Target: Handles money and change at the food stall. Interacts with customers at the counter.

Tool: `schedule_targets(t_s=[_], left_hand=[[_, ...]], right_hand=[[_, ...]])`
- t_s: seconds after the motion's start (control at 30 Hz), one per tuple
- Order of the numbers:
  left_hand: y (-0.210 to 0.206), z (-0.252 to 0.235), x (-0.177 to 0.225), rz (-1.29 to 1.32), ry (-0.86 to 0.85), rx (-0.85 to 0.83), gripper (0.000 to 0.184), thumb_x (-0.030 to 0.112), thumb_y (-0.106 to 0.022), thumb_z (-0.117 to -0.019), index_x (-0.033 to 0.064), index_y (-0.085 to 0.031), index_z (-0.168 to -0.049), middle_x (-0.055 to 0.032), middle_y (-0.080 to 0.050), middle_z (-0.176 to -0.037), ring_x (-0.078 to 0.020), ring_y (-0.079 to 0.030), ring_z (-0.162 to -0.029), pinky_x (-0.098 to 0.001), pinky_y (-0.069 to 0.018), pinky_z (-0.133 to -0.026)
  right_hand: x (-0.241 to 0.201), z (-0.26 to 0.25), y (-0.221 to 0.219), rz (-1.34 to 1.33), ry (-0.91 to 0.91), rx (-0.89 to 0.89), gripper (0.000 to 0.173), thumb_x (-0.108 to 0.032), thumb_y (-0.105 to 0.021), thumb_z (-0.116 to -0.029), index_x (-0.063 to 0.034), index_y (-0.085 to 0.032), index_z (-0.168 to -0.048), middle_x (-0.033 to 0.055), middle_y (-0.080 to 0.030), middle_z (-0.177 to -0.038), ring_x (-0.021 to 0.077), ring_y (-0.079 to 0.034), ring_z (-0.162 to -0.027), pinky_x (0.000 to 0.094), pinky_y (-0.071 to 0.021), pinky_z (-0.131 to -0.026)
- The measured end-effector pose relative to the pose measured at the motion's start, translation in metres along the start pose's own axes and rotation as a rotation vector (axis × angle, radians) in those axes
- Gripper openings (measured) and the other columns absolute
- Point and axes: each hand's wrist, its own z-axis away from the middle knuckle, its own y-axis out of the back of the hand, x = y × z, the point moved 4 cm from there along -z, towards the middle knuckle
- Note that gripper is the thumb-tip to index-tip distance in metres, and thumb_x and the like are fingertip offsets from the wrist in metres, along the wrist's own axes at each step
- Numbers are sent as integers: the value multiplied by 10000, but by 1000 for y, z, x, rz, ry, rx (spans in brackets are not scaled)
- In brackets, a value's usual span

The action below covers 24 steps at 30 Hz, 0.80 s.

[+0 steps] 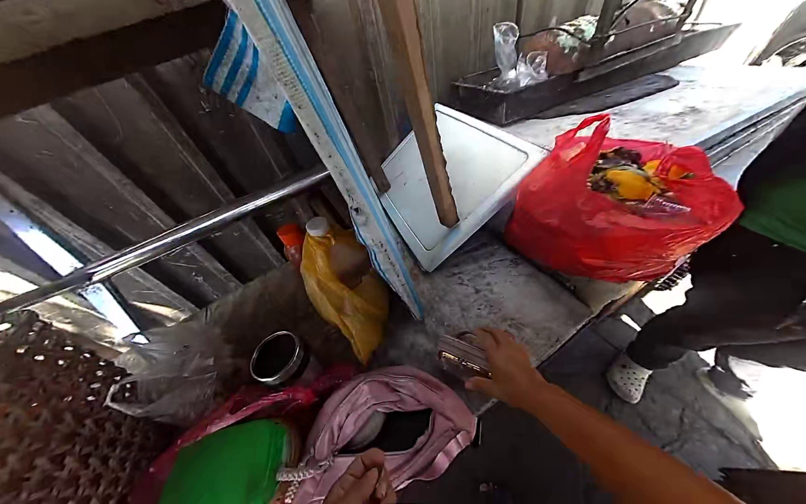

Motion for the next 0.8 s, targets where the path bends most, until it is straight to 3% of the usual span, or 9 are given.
schedule_targets(t_s=[0.07,0.13,0.17,0.23,0.33,0.47,0.63,0.73,0.8], left_hand=[[0,-5,3,79,-49,-33,358,81,-355,-1065,103,-614,-1313,-8,-672,-824,-89,-647,-680,-233,-564,-625],[-6,-8,4,139,-48,47,360,55,-348,-1067,66,-660,-1246,-50,-705,-882,-146,-708,-777,-297,-620,-738],[-12,-10,4,162,-42,115,357,41,-341,-1067,53,-682,-1174,-76,-729,-915,-180,-733,-825,-328,-631,-779],[-27,-20,4,229,-30,206,348,64,-312,-1085,17,-656,-1099,-150,-745,-995,-268,-752,-915,-391,-633,-828],[-44,-40,6,350,5,173,487,287,-256,-1129,-27,-625,-1171,-239,-707,-1139,-370,-719,-1038,-461,-608,-894],[-56,-53,13,407,54,119,755,544,-135,-1089,-20,-603,-1268,-251,-682,-1217,-412,-681,-1126,-519,-580,-934],[-67,-61,18,332,96,154,733,517,-106,-1096,-18,-577,-1262,-232,-690,-1147,-396,-695,-1063,-529,-579,-913],[-67,-68,20,213,118,215,566,376,-187,-1130,-15,-588,-1214,-186,-693,-1045,-339,-716,-947,-479,-605,-843],[-67,-77,21,97,157,293,434,260,-274,-1128,-17,-607,-1141,-155,-673,-972,-292,-702,-858,-430,-608,-787]], right_hand=[[-10,13,7,56,163,203,644,-492,-778,-834,-123,-637,-1342,199,-592,-1382,467,-514,-1300,686,-438,-975],[-20,16,7,123,278,308,363,-410,-699,-919,-123,-730,-1139,178,-695,-1153,444,-614,-1135,656,-477,-890],[-24,15,5,164,277,298,323,-389,-661,-953,-113,-736,-1101,174,-710,-1101,437,-634,-1101,648,-479,-887],[-31,8,2,233,210,241,339,-381,-609,-986,-78,-730,-1074,177,-718,-1057,425,-645,-1082,628,-472,-900],[-37,-2,3,307,75,120,402,-398,-528,-1028,-53,-717,-1110,178,-717,-1116,400,-632,-1134,587,-453,-955],[-45,-4,0,325,5,46,416,-345,-490,-1045,16,-687,-1109,221,-702,-1146,402,-632,-1157,573,-446,-977],[-41,-1,0,314,-6,160,395,-364,-538,-1021,-6,-697,-1065,201,-721,-1080,391,-661,-1098,575,-467,-940],[-38,12,-2,306,88,282,379,-394,-651,-965,-33,-711,-1063,182,-734,-1001,404,-685,-1010,593,-488,-898],[-34,22,-8,321,207,391,296,-322,-742,-896,-53,-735,-1020,154,-742,-950,389,-702,-957,613,-501,-878]])
